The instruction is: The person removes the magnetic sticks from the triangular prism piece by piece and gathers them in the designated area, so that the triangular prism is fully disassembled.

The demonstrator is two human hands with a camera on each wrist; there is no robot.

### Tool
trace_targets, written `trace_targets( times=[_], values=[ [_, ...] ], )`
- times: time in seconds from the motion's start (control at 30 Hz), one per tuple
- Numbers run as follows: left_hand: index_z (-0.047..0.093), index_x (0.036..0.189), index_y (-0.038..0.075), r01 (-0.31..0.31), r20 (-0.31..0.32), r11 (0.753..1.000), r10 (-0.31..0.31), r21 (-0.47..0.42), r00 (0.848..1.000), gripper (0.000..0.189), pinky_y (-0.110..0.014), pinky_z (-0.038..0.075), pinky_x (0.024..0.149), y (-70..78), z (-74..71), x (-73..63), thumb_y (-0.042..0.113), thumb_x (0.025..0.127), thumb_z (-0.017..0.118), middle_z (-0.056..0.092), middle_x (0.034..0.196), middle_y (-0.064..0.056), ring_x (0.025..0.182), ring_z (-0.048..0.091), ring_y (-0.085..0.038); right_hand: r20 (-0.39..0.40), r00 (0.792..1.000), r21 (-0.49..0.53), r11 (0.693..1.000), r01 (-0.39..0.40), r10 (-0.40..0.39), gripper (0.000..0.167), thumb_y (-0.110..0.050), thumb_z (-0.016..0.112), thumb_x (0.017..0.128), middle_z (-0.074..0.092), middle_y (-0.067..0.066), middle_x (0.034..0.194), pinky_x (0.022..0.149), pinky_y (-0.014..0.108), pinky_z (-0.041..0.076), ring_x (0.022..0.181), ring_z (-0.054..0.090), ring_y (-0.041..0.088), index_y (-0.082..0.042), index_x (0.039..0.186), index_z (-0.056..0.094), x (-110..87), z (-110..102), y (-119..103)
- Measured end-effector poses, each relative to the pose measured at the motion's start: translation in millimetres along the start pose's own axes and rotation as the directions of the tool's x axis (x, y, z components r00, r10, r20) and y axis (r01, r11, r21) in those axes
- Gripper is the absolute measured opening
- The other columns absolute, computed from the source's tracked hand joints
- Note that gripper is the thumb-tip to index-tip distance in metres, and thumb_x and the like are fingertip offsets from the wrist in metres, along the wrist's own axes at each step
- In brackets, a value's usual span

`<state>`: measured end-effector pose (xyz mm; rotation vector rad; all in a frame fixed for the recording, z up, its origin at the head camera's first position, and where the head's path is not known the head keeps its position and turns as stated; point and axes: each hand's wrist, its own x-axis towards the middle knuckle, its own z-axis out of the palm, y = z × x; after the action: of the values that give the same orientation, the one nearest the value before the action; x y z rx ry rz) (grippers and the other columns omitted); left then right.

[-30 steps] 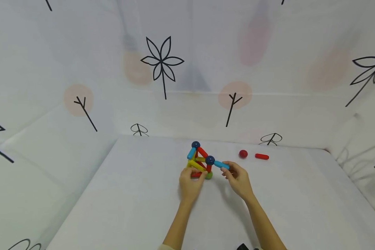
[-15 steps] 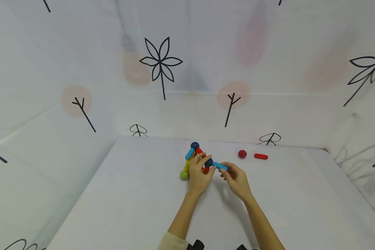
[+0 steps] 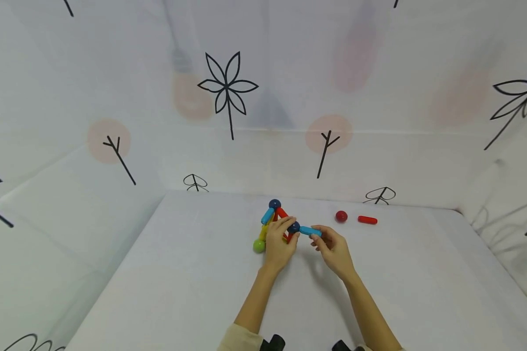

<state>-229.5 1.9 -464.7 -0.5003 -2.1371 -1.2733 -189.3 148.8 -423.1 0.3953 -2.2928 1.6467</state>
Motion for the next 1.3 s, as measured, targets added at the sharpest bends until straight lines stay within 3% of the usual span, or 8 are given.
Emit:
trace_targets(
  times=[0.3, 0.4, 0.63, 0.83, 0.93, 1.03, 1.13, 1.3],
  values=[
    [0.068, 0.11, -0.001, -0.003, 0.011, 1.0, 0.003, 0.02, 1.0, 0.031, -0.032, 0.046, 0.087, -0.8, -0.5, 1.0, 0.003, 0.079, 0.072, 0.067, 0.113, -0.009, 0.1, 0.056, -0.024, -0.108, 0.992, -0.076, 0.995, 0.064, -0.072, 0.023, 0.012, 0.059, 0.084, 0.065, 0.025, 0.086, 0.064, 0.018, 0.051, 0.07, 0.062, 0.025, 0.015, 0.107, 0.059, 1.6, 7.0, 1.5],
    [0.068, 0.109, -0.001, -0.002, 0.012, 1.0, 0.002, 0.015, 1.0, 0.031, -0.032, 0.046, 0.087, -0.8, -0.4, 1.6, 0.003, 0.079, 0.072, 0.067, 0.112, -0.009, 0.1, 0.057, -0.024, -0.143, 0.985, -0.1, 0.991, 0.083, -0.097, 0.023, 0.01, 0.06, 0.085, 0.066, 0.023, 0.088, 0.065, 0.017, 0.05, 0.074, 0.062, 0.033, 0.013, 0.107, 0.06, 2.1, 10.1, 14.0],
    [0.068, 0.107, -0.003, -0.032, -0.006, 0.999, 0.032, -0.002, 0.999, 0.031, -0.036, 0.047, 0.089, -0.7, -1.5, 3.2, 0.0, 0.077, 0.073, 0.067, 0.11, -0.011, 0.101, 0.061, -0.026, -0.217, 0.97, -0.152, 0.985, 0.081, -0.113, 0.023, 0.003, 0.063, 0.086, 0.068, 0.018, 0.095, 0.069, 0.011, 0.047, 0.079, 0.062, 0.029, 0.005, 0.109, 0.063, 2.1, 16.0, 40.8],
    [0.067, 0.108, -0.002, 0.026, -0.001, 0.996, -0.026, -0.081, 1.0, 0.031, -0.037, 0.051, 0.084, 0.4, -3.2, 3.0, 0.0, 0.078, 0.073, 0.067, 0.11, -0.014, 0.098, 0.062, -0.027, -0.315, 0.946, -0.166, 0.986, 0.031, -0.082, 0.023, 0.001, 0.063, 0.087, 0.068, 0.017, 0.094, 0.069, 0.008, 0.044, 0.078, 0.06, 0.016, 0.004, 0.109, 0.063, -1.4, 10.8, 50.0],
    [0.067, 0.109, -0.002, 0.077, 0.002, 0.988, -0.078, -0.131, 0.997, 0.031, -0.038, 0.054, 0.075, 0.5, -3.5, 3.3, 0.001, 0.079, 0.073, 0.066, 0.11, -0.014, 0.091, 0.061, -0.026, -0.273, 0.96, -0.131, 0.991, 0.024, -0.059, 0.022, 0.001, 0.063, 0.087, 0.067, 0.018, 0.093, 0.067, 0.009, 0.045, 0.078, 0.059, 0.006, 0.005, 0.109, 0.062, -3.4, 2.0, 52.8],
    [0.067, 0.109, -0.002, 0.127, 0.005, 0.976, -0.128, -0.178, 0.992, 0.03, -0.04, 0.054, 0.07, 1.0, -4.1, 3.8, 0.002, 0.079, 0.073, 0.066, 0.11, -0.014, 0.086, 0.059, -0.025, -0.189, 0.982, -0.065, 0.998, -0.006, -0.007, 0.024, 0.003, 0.062, 0.086, 0.065, 0.023, 0.096, 0.066, 0.012, 0.048, 0.078, 0.058, 0.003, 0.009, 0.109, 0.06, -6.0, -11.0, 44.7],
    [0.067, 0.108, -0.002, 0.15, 0.004, 0.969, -0.152, -0.199, 0.988, 0.03, -0.04, 0.053, 0.068, 1.4, -4.2, 4.1, 0.002, 0.079, 0.073, 0.066, 0.109, -0.014, 0.084, 0.058, -0.024, -0.128, 0.99, -0.045, 0.997, -0.06, 0.054, 0.025, 0.004, 0.062, 0.086, 0.063, 0.026, 0.099, 0.066, 0.014, 0.049, 0.078, 0.058, 0.003, 0.011, 0.109, 0.059, -6.9, -28.1, 41.0],
    [0.067, 0.108, -0.001, 0.149, -0.002, 0.966, -0.152, -0.21, 0.988, 0.031, -0.04, 0.053, 0.067, 0.6, -3.7, 3.4, 0.002, 0.078, 0.074, 0.067, 0.109, -0.014, 0.084, 0.058, -0.024, -0.082, 0.991, -0.133, 0.984, -0.119, 0.109, 0.026, -0.007, 0.064, 0.088, 0.064, 0.021, 0.097, 0.068, 0.012, 0.047, 0.079, 0.056, -0.007, 0.007, 0.11, 0.058, -2.6, -61.7, 74.6]
  ],
)
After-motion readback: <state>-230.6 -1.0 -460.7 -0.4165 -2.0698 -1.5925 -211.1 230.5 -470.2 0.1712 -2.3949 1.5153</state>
